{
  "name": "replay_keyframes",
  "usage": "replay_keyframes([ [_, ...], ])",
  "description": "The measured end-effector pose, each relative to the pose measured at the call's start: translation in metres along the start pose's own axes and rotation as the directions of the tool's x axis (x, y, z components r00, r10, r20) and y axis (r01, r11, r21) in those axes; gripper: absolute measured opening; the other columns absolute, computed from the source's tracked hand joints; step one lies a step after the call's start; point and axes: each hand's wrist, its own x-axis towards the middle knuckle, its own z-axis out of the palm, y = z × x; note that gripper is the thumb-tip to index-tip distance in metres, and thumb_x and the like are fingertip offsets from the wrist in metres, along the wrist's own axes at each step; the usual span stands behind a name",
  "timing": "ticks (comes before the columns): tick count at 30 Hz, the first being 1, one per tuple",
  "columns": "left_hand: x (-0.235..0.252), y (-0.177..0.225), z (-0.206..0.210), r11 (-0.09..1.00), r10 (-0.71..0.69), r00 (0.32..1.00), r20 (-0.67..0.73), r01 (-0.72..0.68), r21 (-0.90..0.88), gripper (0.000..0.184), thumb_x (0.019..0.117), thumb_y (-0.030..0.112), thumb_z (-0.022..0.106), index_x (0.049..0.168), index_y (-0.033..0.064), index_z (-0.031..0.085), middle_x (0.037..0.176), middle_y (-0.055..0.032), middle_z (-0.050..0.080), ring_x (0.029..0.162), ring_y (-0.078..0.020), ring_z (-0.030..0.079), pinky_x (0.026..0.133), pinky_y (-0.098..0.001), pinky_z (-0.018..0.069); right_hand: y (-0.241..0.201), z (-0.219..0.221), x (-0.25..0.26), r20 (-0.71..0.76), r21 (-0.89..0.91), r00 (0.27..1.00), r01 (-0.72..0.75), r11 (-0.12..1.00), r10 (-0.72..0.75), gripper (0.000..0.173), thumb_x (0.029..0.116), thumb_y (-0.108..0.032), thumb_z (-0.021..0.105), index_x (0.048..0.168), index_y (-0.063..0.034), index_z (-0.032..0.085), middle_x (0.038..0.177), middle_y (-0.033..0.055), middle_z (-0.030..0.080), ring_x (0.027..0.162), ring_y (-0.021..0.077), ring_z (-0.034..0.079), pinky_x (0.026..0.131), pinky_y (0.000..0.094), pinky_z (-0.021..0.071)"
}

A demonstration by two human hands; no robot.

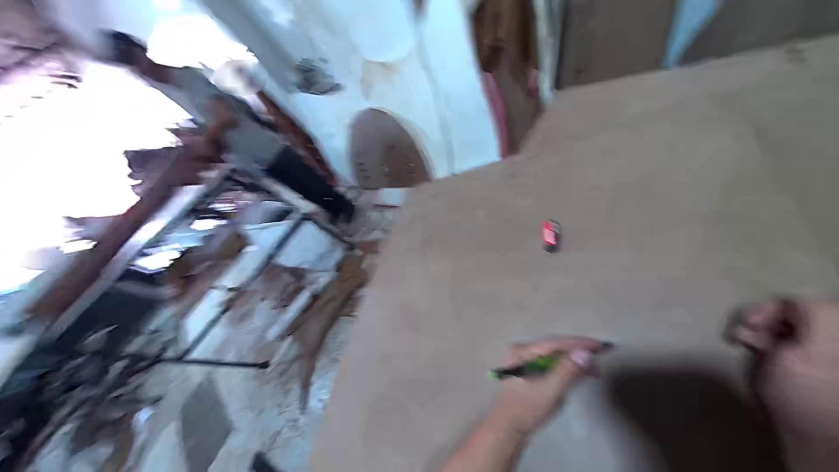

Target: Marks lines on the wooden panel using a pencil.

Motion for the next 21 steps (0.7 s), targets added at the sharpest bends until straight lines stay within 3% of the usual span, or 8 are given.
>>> replay_keyframes([
  [3, -0.005, -0.004, 0.005, 0.998, -0.045, 0.998, 0.048, 0.047, -0.050, 0.037, 0.1068, 0.027, 0.055, 0.115, -0.0042, 0.073, 0.092, -0.0171, 0.073, 0.076, -0.0225, 0.069, 0.072, -0.0395, 0.0609, -0.012, 0.005, -0.001, -0.084, -0.064, 0.996, 0.000, 0.998, -0.005, 0.034, 0.1045, -0.022, 0.047, 0.074, -0.0170, 0.060, 0.065, -0.0056, 0.064, 0.054, 0.0104, 0.063, 0.052, 0.0322, 0.0581],
  [8, -0.001, -0.001, 0.009, 0.999, 0.004, 1.000, -0.002, -0.004, 0.034, 0.026, 0.1029, 0.012, 0.056, 0.118, -0.0046, 0.068, 0.087, -0.0143, 0.072, 0.070, -0.0198, 0.068, 0.063, -0.0337, 0.0596, -0.014, 0.004, 0.006, -0.043, -0.141, 0.997, 0.057, 0.988, -0.063, 0.038, 0.1054, -0.024, 0.047, 0.070, -0.0161, 0.059, 0.064, -0.0043, 0.066, 0.053, 0.0103, 0.063, 0.049, 0.0299, 0.0551],
  [13, -0.004, 0.001, 0.017, 0.998, -0.007, 0.999, -0.048, 0.010, 0.054, 0.014, 0.0982, 0.006, 0.063, 0.110, -0.0011, 0.065, 0.089, -0.0173, 0.072, 0.074, -0.0235, 0.071, 0.066, -0.0365, 0.0615, -0.015, 0.005, 0.006, -0.053, -0.091, 0.997, 0.059, 0.994, -0.065, 0.038, 0.1049, -0.022, 0.048, 0.069, -0.0165, 0.058, 0.063, -0.0042, 0.066, 0.051, 0.0096, 0.062, 0.047, 0.0283, 0.0535],
  [18, -0.014, 0.013, 0.025, 0.992, -0.097, 0.952, 0.291, 0.068, 0.109, 0.014, 0.0918, 0.008, 0.074, 0.104, 0.0025, 0.070, 0.094, -0.0132, 0.074, 0.076, -0.0218, 0.073, 0.066, -0.0349, 0.0644, -0.015, 0.006, 0.006, -0.071, -0.068, 0.996, 0.048, 0.997, -0.053, 0.037, 0.1039, -0.019, 0.048, 0.068, -0.0163, 0.057, 0.062, -0.0038, 0.066, 0.050, 0.0104, 0.063, 0.046, 0.0288, 0.0540],
  [21, -0.011, 0.012, 0.024, 0.992, -0.086, 0.918, 0.388, 0.042, 0.119, 0.012, 0.0889, 0.005, 0.074, 0.100, 0.0020, 0.070, 0.092, -0.0123, 0.075, 0.078, -0.0215, 0.074, 0.067, -0.0347, 0.0648, -0.016, 0.006, 0.007, -0.073, -0.090, 0.995, 0.054, 0.994, -0.061, 0.038, 0.1039, -0.019, 0.048, 0.066, -0.0168, 0.056, 0.061, -0.0038, 0.065, 0.049, 0.0103, 0.061, 0.045, 0.0285, 0.0520],
])
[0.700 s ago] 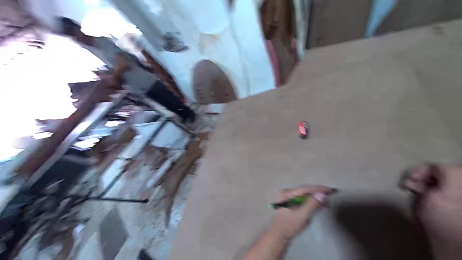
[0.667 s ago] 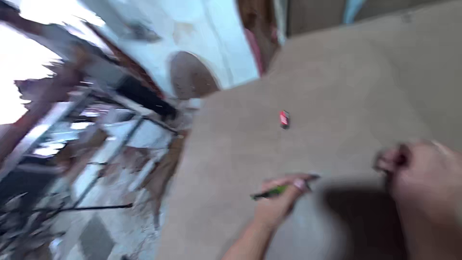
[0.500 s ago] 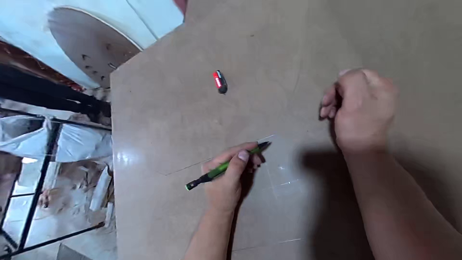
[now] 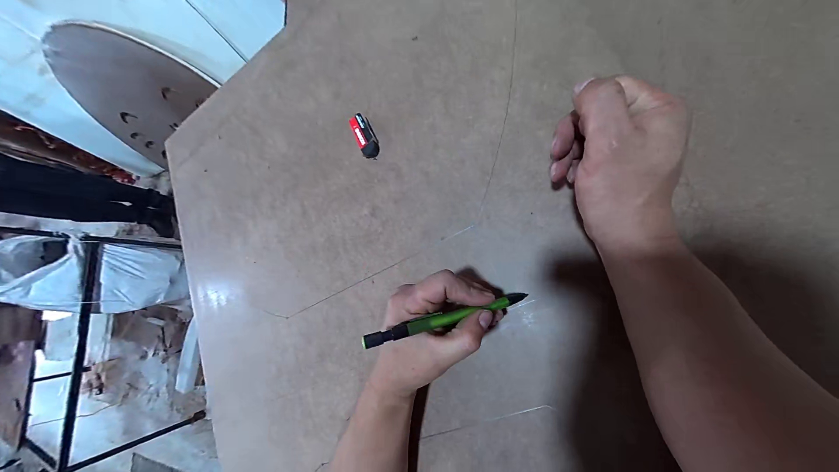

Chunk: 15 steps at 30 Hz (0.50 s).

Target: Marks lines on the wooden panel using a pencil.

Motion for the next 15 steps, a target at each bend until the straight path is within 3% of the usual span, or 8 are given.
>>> replay_keyframes([
  [11, -0.0015, 0.0036, 0.0035, 0.998, 0.003, 1.000, -0.002, -0.003, 0.068, 0.012, 0.0851, 0.001, 0.076, 0.096, 0.0028, 0.071, 0.089, -0.0096, 0.076, 0.073, -0.0191, 0.075, 0.064, -0.0327, 0.0659, -0.0003, 0.0008, 0.0003, -0.005, -0.017, 1.000, 0.003, 1.000, -0.003, 0.037, 0.1043, -0.019, 0.048, 0.068, -0.0171, 0.055, 0.061, -0.0043, 0.065, 0.049, 0.0095, 0.062, 0.043, 0.0268, 0.0516],
  [15, 0.0001, 0.0043, 0.0040, 0.991, 0.019, 1.000, 0.014, -0.021, 0.133, 0.011, 0.0842, 0.001, 0.076, 0.095, 0.0033, 0.073, 0.086, -0.0061, 0.076, 0.070, -0.0142, 0.073, 0.061, -0.0281, 0.0638, 0.0006, 0.0005, 0.0011, 0.001, -0.017, 1.000, 0.004, 1.000, -0.004, 0.039, 0.1048, -0.020, 0.048, 0.067, -0.0167, 0.055, 0.061, -0.0037, 0.065, 0.049, 0.0104, 0.062, 0.045, 0.0282, 0.0526],
])
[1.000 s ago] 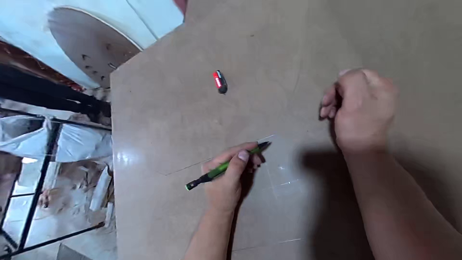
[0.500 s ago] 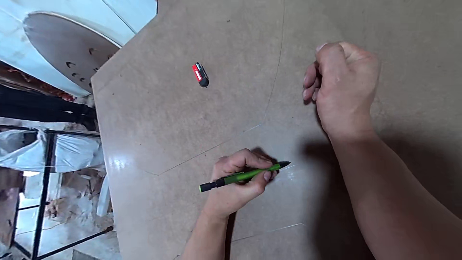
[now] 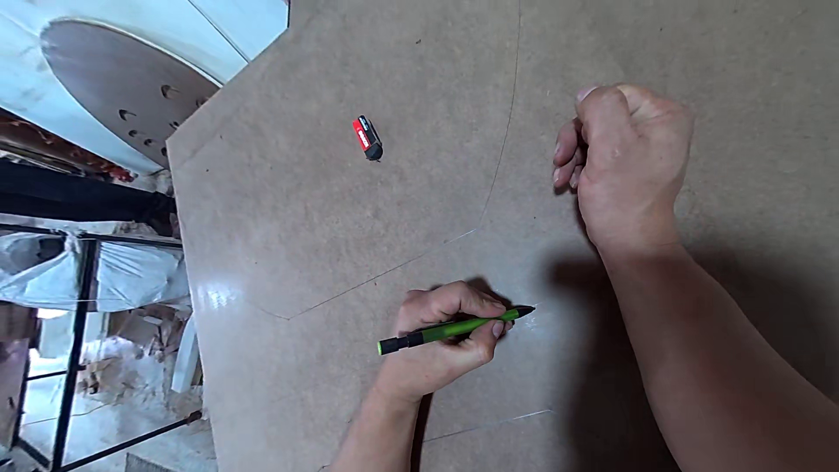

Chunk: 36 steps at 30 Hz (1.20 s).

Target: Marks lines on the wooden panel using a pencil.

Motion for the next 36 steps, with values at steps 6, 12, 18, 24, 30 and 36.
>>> replay_keyframes([
  [6, 0.000, -0.001, 0.003, 0.999, -0.036, 0.998, -0.061, 0.035, -0.026, 0.012, 0.0849, -0.001, 0.075, 0.096, 0.0020, 0.072, 0.088, -0.0095, 0.076, 0.072, -0.0191, 0.074, 0.062, -0.0325, 0.0655, 0.001, 0.000, -0.001, 0.000, 0.016, 1.000, 0.006, 1.000, -0.006, 0.038, 0.1048, -0.019, 0.048, 0.067, -0.0162, 0.056, 0.061, -0.0033, 0.065, 0.050, 0.0106, 0.063, 0.046, 0.0280, 0.0538],
  [12, 0.000, -0.002, 0.000, 0.999, -0.025, 0.999, -0.047, 0.023, -0.039, 0.012, 0.0858, 0.001, 0.076, 0.097, 0.0025, 0.072, 0.088, -0.0095, 0.076, 0.073, -0.0191, 0.074, 0.063, -0.0324, 0.0657, 0.001, 0.000, -0.001, 0.000, 0.027, 1.000, 0.016, 1.000, -0.016, 0.039, 0.1050, -0.019, 0.048, 0.067, -0.0159, 0.055, 0.061, -0.0028, 0.065, 0.050, 0.0111, 0.063, 0.046, 0.0281, 0.0536],
  [18, 0.001, -0.001, 0.003, 0.998, -0.061, 0.994, -0.092, 0.059, -0.023, 0.012, 0.0857, 0.000, 0.076, 0.097, 0.0026, 0.073, 0.087, -0.0094, 0.076, 0.071, -0.0188, 0.074, 0.062, -0.0324, 0.0654, 0.000, 0.000, -0.001, -0.003, -0.002, 1.000, 0.004, 1.000, -0.004, 0.040, 0.1047, -0.020, 0.048, 0.066, -0.0164, 0.057, 0.061, -0.0033, 0.065, 0.049, 0.0104, 0.062, 0.045, 0.0281, 0.0521],
  [24, 0.001, -0.003, 0.002, 0.996, -0.061, 0.992, -0.113, 0.053, -0.070, 0.013, 0.0882, 0.001, 0.075, 0.100, 0.0025, 0.071, 0.090, -0.0119, 0.076, 0.074, -0.0222, 0.075, 0.065, -0.0355, 0.0665, 0.000, 0.000, -0.001, -0.003, 0.016, 1.000, 0.003, 1.000, -0.003, 0.039, 0.1044, -0.020, 0.048, 0.066, -0.0161, 0.056, 0.061, -0.0031, 0.066, 0.050, 0.0106, 0.062, 0.046, 0.0285, 0.0532],
  [30, 0.002, -0.001, 0.003, 0.996, -0.093, 0.988, -0.126, 0.092, -0.016, 0.011, 0.0866, 0.002, 0.076, 0.097, 0.0034, 0.073, 0.088, -0.0097, 0.077, 0.071, -0.0195, 0.074, 0.062, -0.0329, 0.0655, 0.000, -0.001, -0.002, 0.003, 0.011, 1.000, 0.003, 1.000, -0.003, 0.039, 0.1048, -0.021, 0.048, 0.067, -0.0162, 0.057, 0.062, -0.0031, 0.066, 0.050, 0.0106, 0.062, 0.046, 0.0282, 0.0532],
  [36, 0.004, -0.002, 0.004, 0.993, -0.113, 0.971, -0.209, 0.103, -0.057, 0.012, 0.0892, 0.001, 0.075, 0.101, 0.0024, 0.071, 0.090, -0.0129, 0.076, 0.073, -0.0232, 0.075, 0.065, -0.0356, 0.0665, 0.000, -0.001, -0.003, 0.002, 0.025, 1.000, 0.006, 1.000, -0.007, 0.040, 0.1047, -0.020, 0.048, 0.066, -0.0158, 0.057, 0.061, -0.0028, 0.065, 0.049, 0.0107, 0.062, 0.046, 0.0284, 0.0528],
])
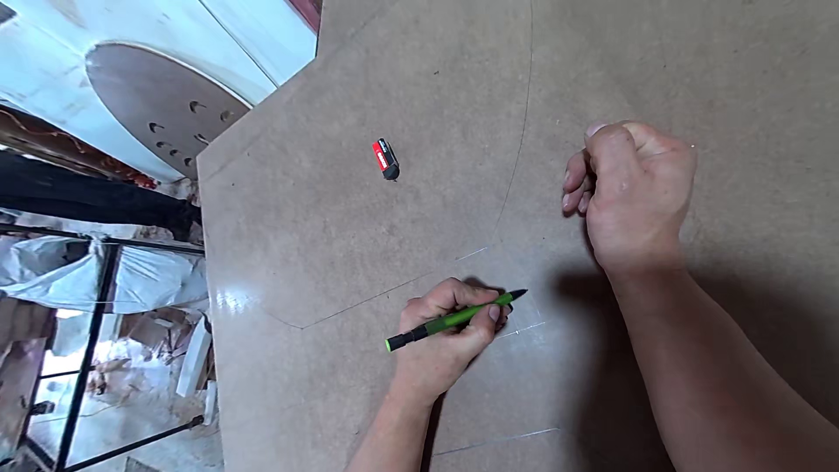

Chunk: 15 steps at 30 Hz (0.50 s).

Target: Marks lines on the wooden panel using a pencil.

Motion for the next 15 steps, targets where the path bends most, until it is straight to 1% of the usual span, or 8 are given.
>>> replay_keyframes([
  [2, 0.000, 0.000, -0.003, 1.000, 0.000, 0.998, 0.067, 0.000, -0.001, 0.013, 0.0872, 0.001, 0.076, 0.099, 0.0027, 0.072, 0.089, -0.0119, 0.076, 0.071, -0.0212, 0.074, 0.063, -0.0336, 0.0654, 0.000, 0.000, 0.000, -0.002, 0.007, 1.000, -0.001, 1.000, 0.001, 0.040, 0.1049, -0.021, 0.049, 0.067, -0.0159, 0.057, 0.061, -0.0027, 0.066, 0.050, 0.0109, 0.062, 0.046, 0.0284, 0.0531],
  [4, 0.001, 0.000, -0.002, 1.000, -0.009, 0.999, 0.049, 0.009, 0.003, 0.012, 0.0872, 0.000, 0.075, 0.098, 0.0025, 0.072, 0.089, -0.0125, 0.076, 0.071, -0.0218, 0.074, 0.063, -0.0342, 0.0655, 0.000, 0.000, 0.000, -0.003, 0.006, 1.000, -0.006, 1.000, 0.006, 0.040, 0.1049, -0.021, 0.049, 0.066, -0.0161, 0.057, 0.061, -0.0028, 0.065, 0.050, 0.0110, 0.062, 0.046, 0.0286, 0.0531],
  [6, 0.002, -0.001, 0.004, 1.000, -0.017, 0.997, -0.069, 0.017, 0.002, 0.009, 0.0901, 0.001, 0.074, 0.099, 0.0016, 0.071, 0.090, -0.0141, 0.076, 0.073, -0.0244, 0.075, 0.067, -0.0374, 0.0668, 0.000, 0.000, 0.000, -0.004, -0.002, 1.000, -0.006, 1.000, 0.006, 0.040, 0.1051, -0.021, 0.049, 0.066, -0.0161, 0.057, 0.061, -0.0028, 0.066, 0.050, 0.0109, 0.062, 0.046, 0.0286, 0.0528],
  [8, 0.005, -0.004, 0.010, 1.000, -0.025, 0.975, -0.222, 0.023, -0.013, 0.009, 0.0936, 0.002, 0.071, 0.102, -0.0015, 0.069, 0.091, -0.0169, 0.077, 0.077, -0.0271, 0.077, 0.072, -0.0406, 0.0673, -0.001, 0.000, 0.000, -0.004, -0.011, 1.000, -0.003, 1.000, 0.003, 0.040, 0.1053, -0.021, 0.049, 0.067, -0.0160, 0.057, 0.062, -0.0026, 0.066, 0.050, 0.0110, 0.062, 0.046, 0.0288, 0.0535],
  [9, 0.007, -0.004, 0.011, 0.999, -0.029, 0.962, -0.272, 0.024, -0.022, 0.009, 0.0949, 0.001, 0.069, 0.103, -0.0024, 0.068, 0.091, -0.0176, 0.077, 0.079, -0.0275, 0.077, 0.074, -0.0408, 0.0673, -0.001, 0.000, 0.000, -0.002, -0.014, 1.000, -0.006, 1.000, 0.006, 0.040, 0.1055, -0.021, 0.048, 0.067, -0.0160, 0.057, 0.062, -0.0028, 0.066, 0.050, 0.0109, 0.062, 0.046, 0.0287, 0.0535],
  [11, 0.009, -0.004, 0.012, 0.999, -0.031, 0.949, -0.315, 0.023, -0.029, 0.008, 0.0958, 0.000, 0.067, 0.103, -0.0030, 0.067, 0.091, -0.0183, 0.076, 0.079, -0.0274, 0.077, 0.075, -0.0404, 0.0671, -0.001, 0.000, 0.000, -0.005, -0.013, 1.000, -0.007, 1.000, 0.007, 0.040, 0.1055, -0.022, 0.049, 0.067, -0.0160, 0.057, 0.062, -0.0029, 0.066, 0.050, 0.0106, 0.062, 0.046, 0.0285, 0.0534],
  [15, 0.010, -0.004, 0.015, 0.998, -0.049, 0.936, -0.349, 0.034, -0.048, 0.009, 0.0965, 0.000, 0.066, 0.105, -0.0036, 0.066, 0.093, -0.0192, 0.076, 0.081, -0.0281, 0.077, 0.075, -0.0404, 0.0670, -0.001, 0.000, -0.001, -0.005, -0.009, 1.000, -0.006, 1.000, 0.006, 0.040, 0.1055, -0.022, 0.048, 0.067, -0.0157, 0.057, 0.062, -0.0028, 0.066, 0.050, 0.0106, 0.062, 0.046, 0.0283, 0.0534],
])
